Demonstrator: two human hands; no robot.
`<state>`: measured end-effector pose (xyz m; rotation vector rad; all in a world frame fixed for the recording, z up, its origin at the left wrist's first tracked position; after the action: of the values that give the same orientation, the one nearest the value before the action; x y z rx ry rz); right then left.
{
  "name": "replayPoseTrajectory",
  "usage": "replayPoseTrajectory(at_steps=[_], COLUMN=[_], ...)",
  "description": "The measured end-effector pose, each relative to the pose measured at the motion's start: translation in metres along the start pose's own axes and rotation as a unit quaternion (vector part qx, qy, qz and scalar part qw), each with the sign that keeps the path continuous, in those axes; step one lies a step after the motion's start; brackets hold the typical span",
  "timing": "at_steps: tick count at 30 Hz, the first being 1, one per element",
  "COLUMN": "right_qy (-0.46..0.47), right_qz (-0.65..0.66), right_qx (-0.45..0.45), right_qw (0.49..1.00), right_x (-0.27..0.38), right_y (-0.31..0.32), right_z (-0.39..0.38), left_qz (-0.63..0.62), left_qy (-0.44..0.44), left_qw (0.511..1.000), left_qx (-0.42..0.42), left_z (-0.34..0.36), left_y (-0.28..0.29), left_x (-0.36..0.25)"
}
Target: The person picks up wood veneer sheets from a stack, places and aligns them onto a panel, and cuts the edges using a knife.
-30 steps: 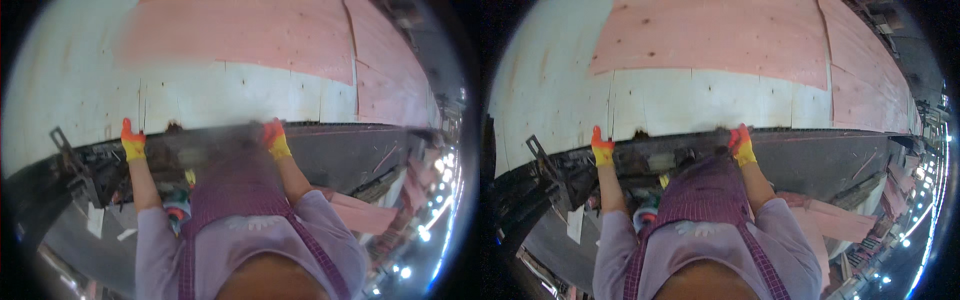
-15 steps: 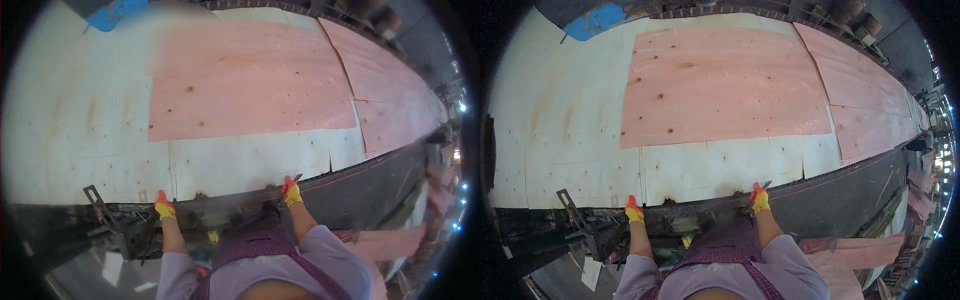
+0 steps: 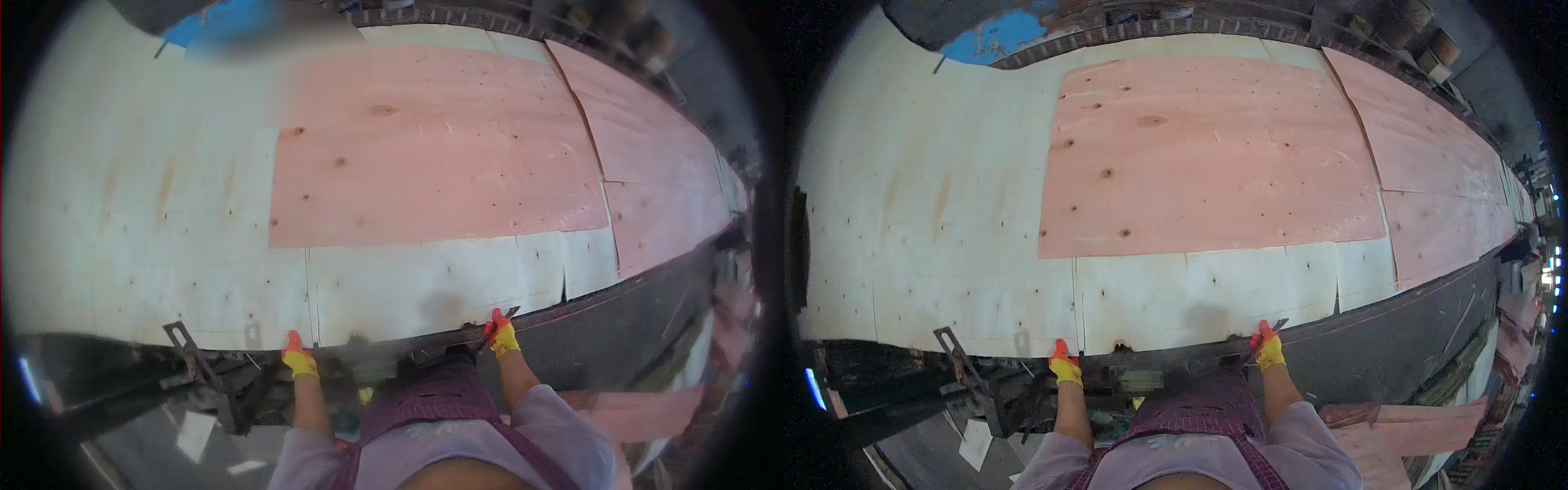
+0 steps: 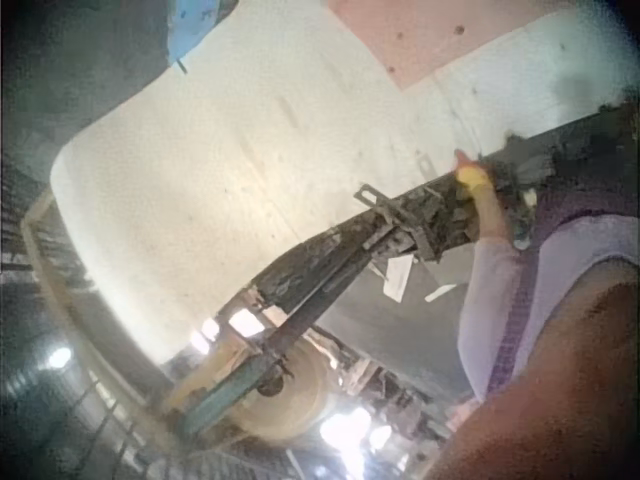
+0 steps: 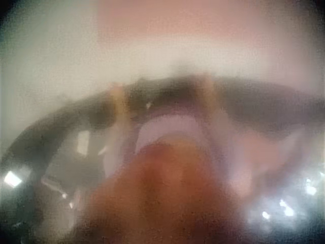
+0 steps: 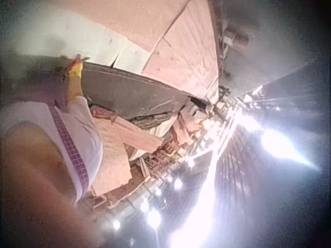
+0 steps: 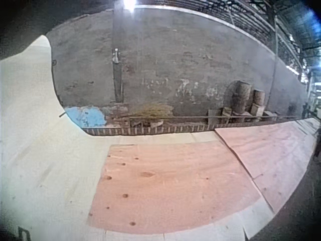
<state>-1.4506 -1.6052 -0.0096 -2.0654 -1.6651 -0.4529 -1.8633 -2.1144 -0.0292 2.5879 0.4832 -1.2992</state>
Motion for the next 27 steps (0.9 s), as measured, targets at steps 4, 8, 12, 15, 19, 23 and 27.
replayPoseTrajectory(at_steps=[4, 8, 12, 15, 19, 23, 27], right_qy=[-0.001, -0.041, -0.015, -0.046, 0.028, 0.282, 0.169], right_qz=[0.027, -0.037, -0.024, -0.151, -0.515, -0.202, 0.067], right_qx=[-0.029, -0.012, -0.068, 0.068, 0.260, 0.239, 0.064], right_qw=[0.999, 0.998, 0.997, 0.985, 0.816, 0.907, 0.981], right_x=[0.002, -0.017, 0.007, 0.020, 0.093, 0.187, 0.211], right_y=[0.020, -0.003, 0.006, -0.019, -0.033, -0.064, -0.117], right_z=[-0.006, -0.005, -0.019, -0.020, -0.003, 0.098, 0.124], left_qz=[0.090, 0.087, 0.236, 0.108, -0.004, 0.154, 0.160], left_qy=[0.211, 0.184, 0.218, 0.177, 0.059, -0.031, 0.045], left_qw=[0.971, 0.969, 0.946, 0.970, 0.996, 0.986, 0.981], left_qx=[0.060, 0.142, 0.047, 0.130, 0.071, -0.051, 0.103], left_z=[-0.001, 0.050, 0.047, 0.071, -0.003, -0.038, -0.080], left_y=[-0.028, 0.029, 0.014, 0.017, -0.028, -0.058, -0.187], left_x=[0.029, 0.040, 0.041, 0.022, -0.039, -0.071, -0.067])
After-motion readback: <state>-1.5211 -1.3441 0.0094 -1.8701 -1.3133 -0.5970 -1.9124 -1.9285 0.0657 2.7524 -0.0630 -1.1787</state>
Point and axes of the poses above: each hand's wrist, its own z-axis towards the middle knuckle, its own y-axis out of the back of the hand, x = y × z, the point moved 10 cm from there along z, towards the middle knuckle, and after that the axes turned 11 degrees about z, right-handed, at the moved point
